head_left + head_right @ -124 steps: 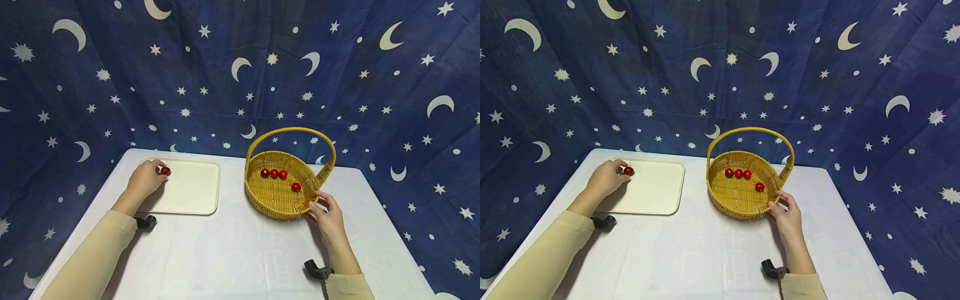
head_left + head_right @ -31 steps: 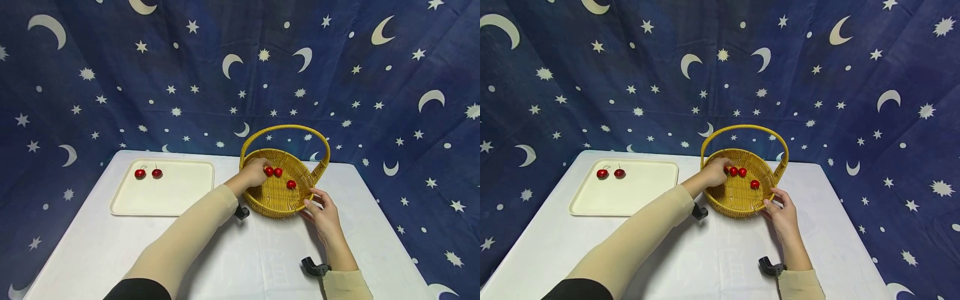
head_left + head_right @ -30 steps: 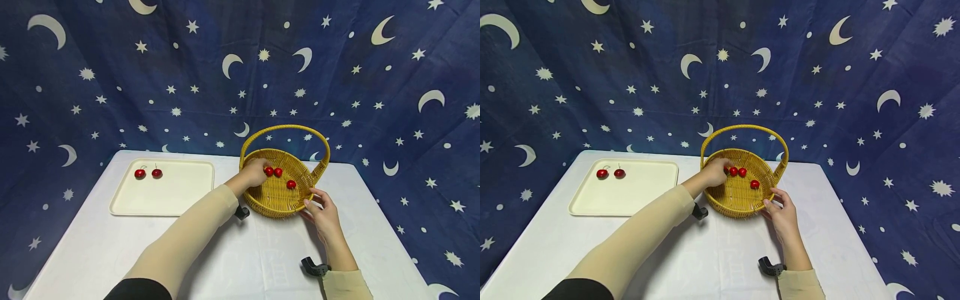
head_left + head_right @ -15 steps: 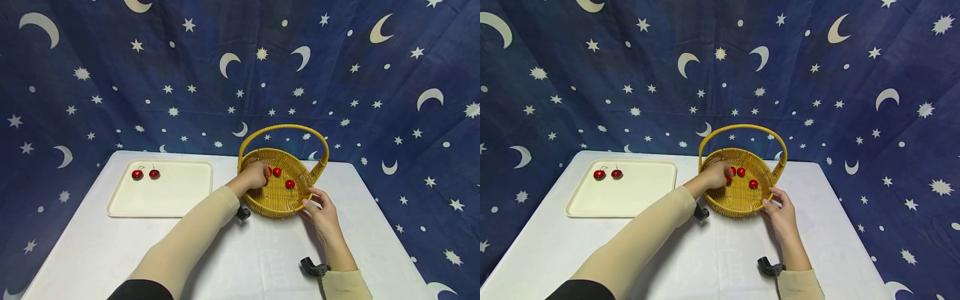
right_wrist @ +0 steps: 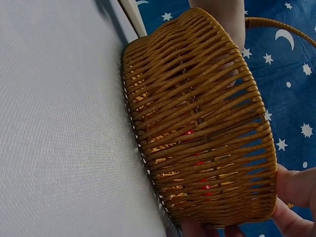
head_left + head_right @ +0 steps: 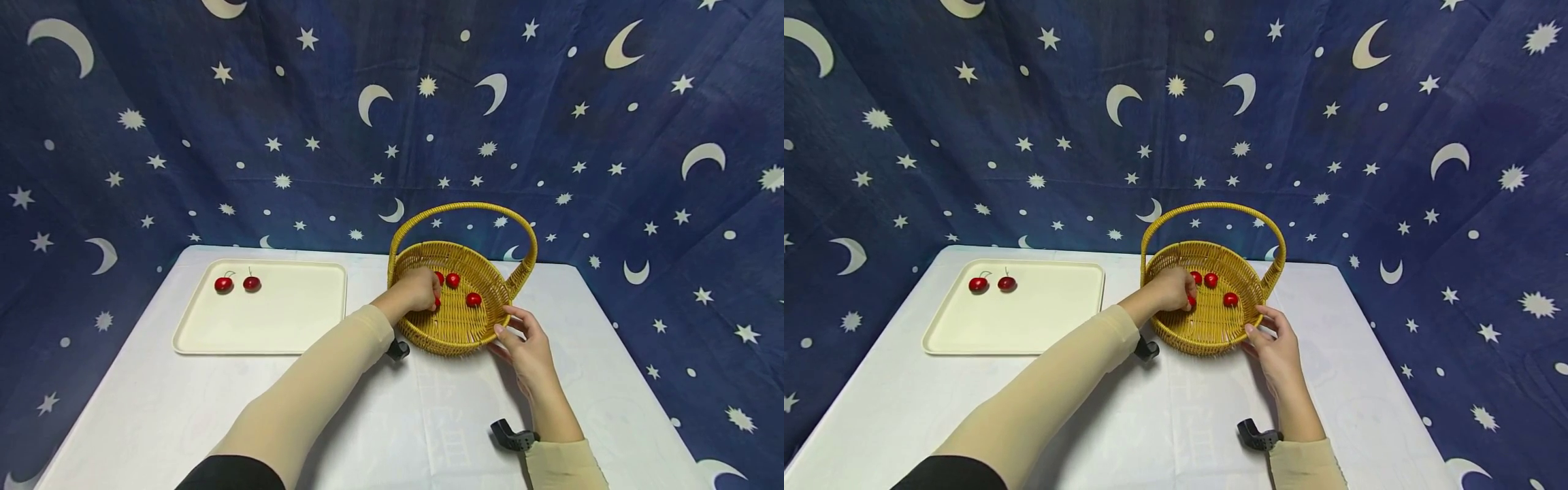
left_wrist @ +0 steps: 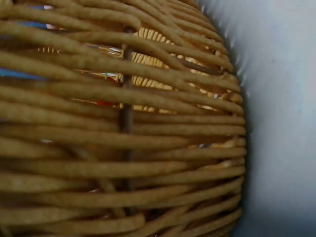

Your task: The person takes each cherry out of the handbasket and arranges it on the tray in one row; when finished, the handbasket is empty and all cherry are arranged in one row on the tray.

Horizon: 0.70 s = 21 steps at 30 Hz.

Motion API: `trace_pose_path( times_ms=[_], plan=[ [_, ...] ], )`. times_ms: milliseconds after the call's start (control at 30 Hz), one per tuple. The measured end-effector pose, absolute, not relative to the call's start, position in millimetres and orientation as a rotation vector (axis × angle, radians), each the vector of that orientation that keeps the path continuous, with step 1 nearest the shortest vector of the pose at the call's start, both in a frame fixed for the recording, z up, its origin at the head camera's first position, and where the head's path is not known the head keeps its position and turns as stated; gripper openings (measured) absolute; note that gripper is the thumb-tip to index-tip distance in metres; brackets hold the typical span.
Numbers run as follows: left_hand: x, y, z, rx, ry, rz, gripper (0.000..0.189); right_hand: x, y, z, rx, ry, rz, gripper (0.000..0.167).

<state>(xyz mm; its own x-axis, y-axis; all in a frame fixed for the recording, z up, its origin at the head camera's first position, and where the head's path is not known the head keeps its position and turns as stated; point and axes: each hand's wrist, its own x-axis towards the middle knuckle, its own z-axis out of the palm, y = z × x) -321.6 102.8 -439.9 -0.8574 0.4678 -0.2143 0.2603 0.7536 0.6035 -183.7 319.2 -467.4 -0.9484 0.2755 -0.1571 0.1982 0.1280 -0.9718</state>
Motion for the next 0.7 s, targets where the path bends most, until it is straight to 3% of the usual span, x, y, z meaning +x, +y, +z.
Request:
trace_pose_path(
  times_ms=[267, 700],
  plan=[
    [-317, 103, -438, 0.716, 2.605, 0.685, 0.017, -184, 319, -467, -0.486, -2.303, 1.99, 0.053],
    [-277, 96, -401, 0.981, 2.586, 0.991, 0.021, -183, 320, -468, -0.477, -2.301, 1.988, 0.053]
  ],
)
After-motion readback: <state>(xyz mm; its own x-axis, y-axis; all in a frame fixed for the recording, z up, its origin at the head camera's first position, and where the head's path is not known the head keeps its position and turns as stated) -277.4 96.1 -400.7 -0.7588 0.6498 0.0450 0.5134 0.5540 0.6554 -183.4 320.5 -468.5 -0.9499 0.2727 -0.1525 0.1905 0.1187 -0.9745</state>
